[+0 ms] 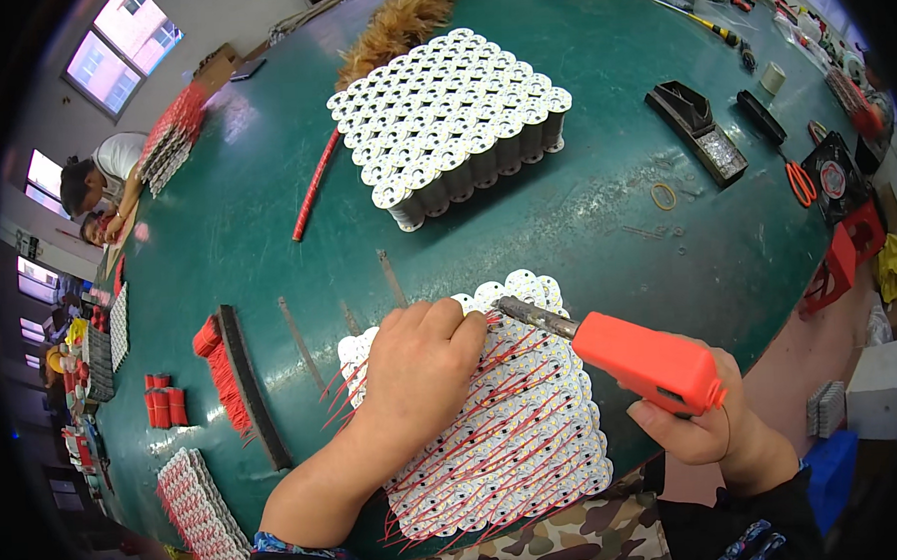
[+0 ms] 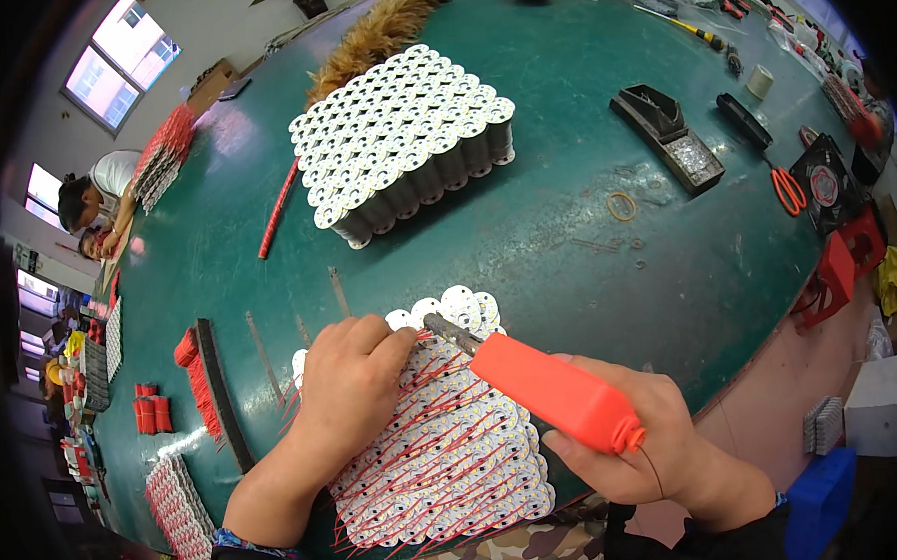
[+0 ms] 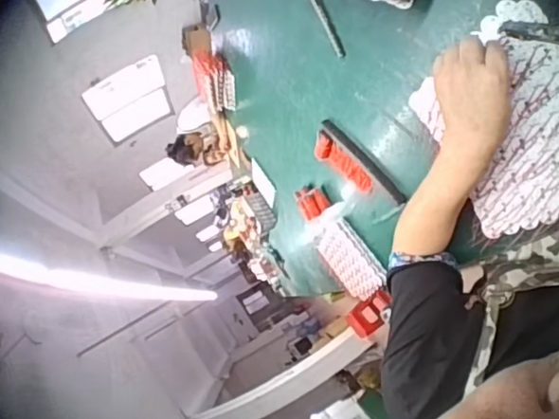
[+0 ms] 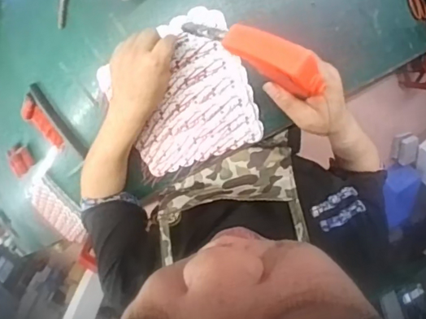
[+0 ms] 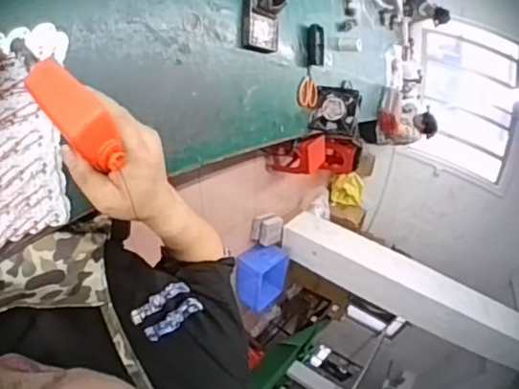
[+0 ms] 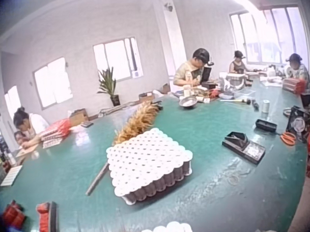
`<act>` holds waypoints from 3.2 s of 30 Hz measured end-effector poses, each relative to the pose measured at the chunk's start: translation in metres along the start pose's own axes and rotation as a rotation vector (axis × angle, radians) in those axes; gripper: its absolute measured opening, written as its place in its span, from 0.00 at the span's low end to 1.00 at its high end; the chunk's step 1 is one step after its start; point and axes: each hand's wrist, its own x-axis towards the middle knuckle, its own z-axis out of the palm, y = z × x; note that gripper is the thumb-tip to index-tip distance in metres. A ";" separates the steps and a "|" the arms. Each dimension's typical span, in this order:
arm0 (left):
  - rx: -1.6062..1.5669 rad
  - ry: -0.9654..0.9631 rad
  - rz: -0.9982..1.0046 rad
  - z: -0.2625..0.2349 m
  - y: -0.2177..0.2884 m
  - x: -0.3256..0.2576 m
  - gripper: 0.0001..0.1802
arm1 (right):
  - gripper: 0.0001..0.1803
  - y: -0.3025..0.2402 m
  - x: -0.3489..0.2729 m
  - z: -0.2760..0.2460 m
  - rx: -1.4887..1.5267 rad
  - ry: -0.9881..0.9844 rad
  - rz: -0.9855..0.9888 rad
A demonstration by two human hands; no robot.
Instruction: The person solders wires onto an array of LED boards using a soldering iron, turns the array over, and solders wires to the boards.
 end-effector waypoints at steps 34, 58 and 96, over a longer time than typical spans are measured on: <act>0.013 -0.040 -0.010 -0.003 0.003 0.003 0.03 | 0.30 -0.006 0.000 -0.004 -0.030 0.005 -0.013; -0.008 0.042 0.053 0.005 0.007 0.003 0.06 | 0.30 -0.003 -0.012 -0.007 0.008 -0.007 0.031; -0.080 0.017 -0.012 0.000 0.008 0.002 0.08 | 0.30 -0.012 -0.016 -0.017 -0.066 0.057 -0.009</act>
